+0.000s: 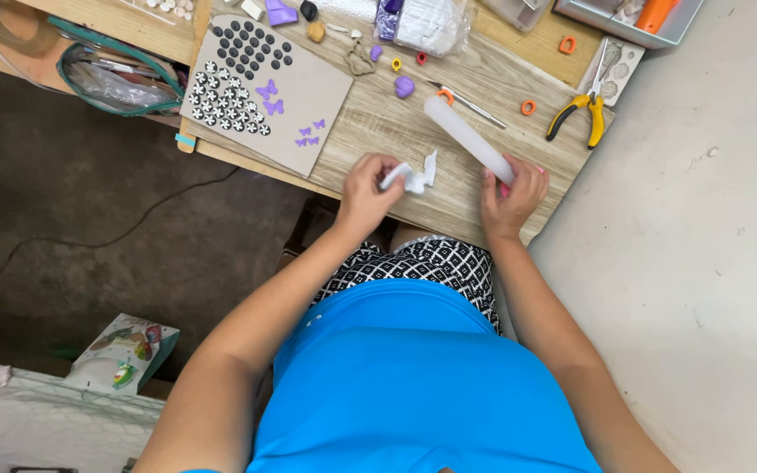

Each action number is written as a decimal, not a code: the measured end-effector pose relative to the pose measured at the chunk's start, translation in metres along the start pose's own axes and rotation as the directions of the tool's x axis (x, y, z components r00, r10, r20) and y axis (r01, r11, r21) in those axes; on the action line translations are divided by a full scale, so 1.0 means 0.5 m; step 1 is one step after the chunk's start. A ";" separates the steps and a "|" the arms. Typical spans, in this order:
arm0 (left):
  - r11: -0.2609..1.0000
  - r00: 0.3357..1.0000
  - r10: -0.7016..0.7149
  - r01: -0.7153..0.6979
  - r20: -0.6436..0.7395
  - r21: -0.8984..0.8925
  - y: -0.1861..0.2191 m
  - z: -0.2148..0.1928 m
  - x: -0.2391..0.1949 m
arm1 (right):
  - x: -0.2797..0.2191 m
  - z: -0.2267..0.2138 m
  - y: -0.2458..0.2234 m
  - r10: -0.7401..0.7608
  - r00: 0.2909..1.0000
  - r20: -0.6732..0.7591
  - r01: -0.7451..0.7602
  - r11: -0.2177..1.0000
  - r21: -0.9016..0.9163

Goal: The person rolls a small piece of white clay on a wooden table using a white rolling pin. They repeatedly flatten and adjust the clay, occasionally lifting it to check its shape. The workspace contains various craft supplies, including colored clay pieces and tools.

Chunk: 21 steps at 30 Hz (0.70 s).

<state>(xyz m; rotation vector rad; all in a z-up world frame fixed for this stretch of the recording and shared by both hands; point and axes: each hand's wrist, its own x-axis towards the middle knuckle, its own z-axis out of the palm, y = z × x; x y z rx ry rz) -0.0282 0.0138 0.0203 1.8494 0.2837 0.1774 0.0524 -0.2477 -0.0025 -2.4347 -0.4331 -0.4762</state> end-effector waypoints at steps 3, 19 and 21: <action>0.996 0.996 -0.093 0.093 0.006 -0.005 0.039 -0.034 0.033 | -0.001 0.000 0.000 -0.006 1.000 0.000 0.006 1.000 -0.001; 0.805 0.905 -0.018 -0.239 0.425 0.543 0.037 0.048 0.103 | -0.012 -0.009 0.015 0.022 1.000 0.012 -0.022 1.000 -0.011; 0.677 0.892 0.038 -0.355 0.451 0.645 0.021 0.059 0.104 | -0.024 0.005 0.029 0.007 1.000 0.019 -0.006 0.999 -0.040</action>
